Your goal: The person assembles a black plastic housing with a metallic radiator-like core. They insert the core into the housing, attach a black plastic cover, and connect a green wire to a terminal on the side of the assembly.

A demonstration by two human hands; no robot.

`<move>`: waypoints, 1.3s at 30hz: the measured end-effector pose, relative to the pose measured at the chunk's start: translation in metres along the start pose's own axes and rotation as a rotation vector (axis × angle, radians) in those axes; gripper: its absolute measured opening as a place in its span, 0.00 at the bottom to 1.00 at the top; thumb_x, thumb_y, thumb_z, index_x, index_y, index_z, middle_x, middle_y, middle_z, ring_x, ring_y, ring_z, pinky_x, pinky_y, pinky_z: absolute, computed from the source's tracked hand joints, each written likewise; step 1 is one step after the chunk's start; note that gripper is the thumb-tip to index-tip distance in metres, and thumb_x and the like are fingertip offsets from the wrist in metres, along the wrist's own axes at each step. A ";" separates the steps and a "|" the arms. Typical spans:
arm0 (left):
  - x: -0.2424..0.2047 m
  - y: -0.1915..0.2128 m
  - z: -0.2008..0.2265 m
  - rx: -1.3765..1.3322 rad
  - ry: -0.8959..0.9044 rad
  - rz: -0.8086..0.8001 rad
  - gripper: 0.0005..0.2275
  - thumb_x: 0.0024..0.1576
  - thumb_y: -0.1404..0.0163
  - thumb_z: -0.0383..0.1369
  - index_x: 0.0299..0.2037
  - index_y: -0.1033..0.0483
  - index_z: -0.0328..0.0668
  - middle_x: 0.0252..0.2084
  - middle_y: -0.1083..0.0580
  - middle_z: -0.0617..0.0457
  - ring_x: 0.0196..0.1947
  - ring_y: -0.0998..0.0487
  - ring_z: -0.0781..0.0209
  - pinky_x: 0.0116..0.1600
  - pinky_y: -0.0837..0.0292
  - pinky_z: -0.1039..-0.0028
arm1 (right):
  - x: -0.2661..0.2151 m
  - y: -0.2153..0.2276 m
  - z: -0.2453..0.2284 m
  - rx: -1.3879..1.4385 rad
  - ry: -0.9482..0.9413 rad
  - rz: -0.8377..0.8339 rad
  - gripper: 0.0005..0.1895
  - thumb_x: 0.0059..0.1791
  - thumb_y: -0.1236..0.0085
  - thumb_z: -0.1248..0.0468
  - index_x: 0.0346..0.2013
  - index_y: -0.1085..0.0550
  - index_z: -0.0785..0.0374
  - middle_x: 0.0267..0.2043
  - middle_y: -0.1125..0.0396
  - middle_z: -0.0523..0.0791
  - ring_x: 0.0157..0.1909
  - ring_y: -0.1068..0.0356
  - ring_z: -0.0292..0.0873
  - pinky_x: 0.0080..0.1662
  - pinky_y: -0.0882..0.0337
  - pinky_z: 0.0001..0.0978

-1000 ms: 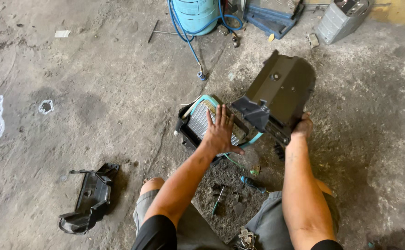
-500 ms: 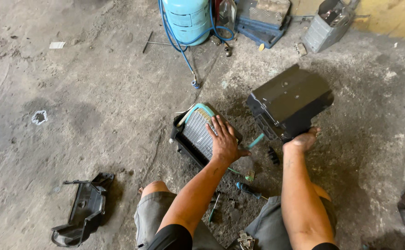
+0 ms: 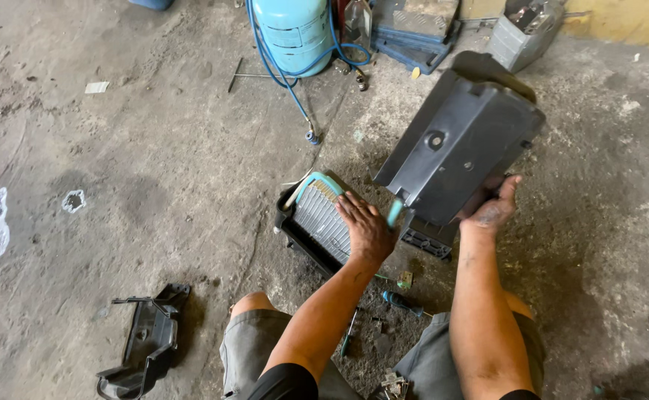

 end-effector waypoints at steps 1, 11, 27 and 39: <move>0.002 -0.002 0.002 0.021 -0.019 -0.004 0.36 0.65 0.67 0.57 0.66 0.42 0.24 0.72 0.57 0.13 0.71 0.60 0.12 0.71 0.64 0.31 | -0.002 -0.006 -0.002 0.020 -0.030 -0.017 0.36 0.52 0.54 0.37 0.59 0.33 0.66 0.62 0.34 0.55 0.68 0.34 0.53 0.68 0.30 0.49; 0.017 -0.002 -0.027 -0.023 -0.146 -0.058 0.29 0.53 0.50 0.45 0.66 0.36 0.49 0.66 0.44 0.32 0.68 0.46 0.37 0.70 0.51 0.46 | -0.020 -0.015 -0.002 -0.569 -0.236 -0.053 0.33 0.56 0.57 0.39 0.50 0.28 0.69 0.50 0.28 0.52 0.56 0.30 0.53 0.56 0.28 0.43; 0.031 -0.013 -0.065 -0.409 -0.038 0.252 0.31 0.46 0.38 0.40 0.62 0.32 0.49 0.60 0.37 0.49 0.66 0.40 0.44 0.68 0.46 0.39 | 0.066 0.076 0.066 -1.564 -0.123 -0.223 0.27 0.58 0.47 0.45 0.60 0.26 0.65 0.60 0.29 0.49 0.61 0.32 0.46 0.62 0.36 0.38; 0.033 0.011 -0.080 -0.427 -0.036 0.142 0.18 0.55 0.49 0.51 0.52 0.23 0.59 0.59 0.34 0.56 0.66 0.38 0.53 0.67 0.43 0.39 | 0.036 0.058 0.081 -1.875 -0.218 -0.234 0.28 0.58 0.48 0.43 0.60 0.26 0.63 0.58 0.28 0.51 0.59 0.31 0.51 0.60 0.34 0.45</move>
Point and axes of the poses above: each hand's wrist, its own x-axis towards the middle knuckle, its own y-axis out of the back of the hand, z = x × y, the point moved 9 cm from there along x, towards the middle knuckle
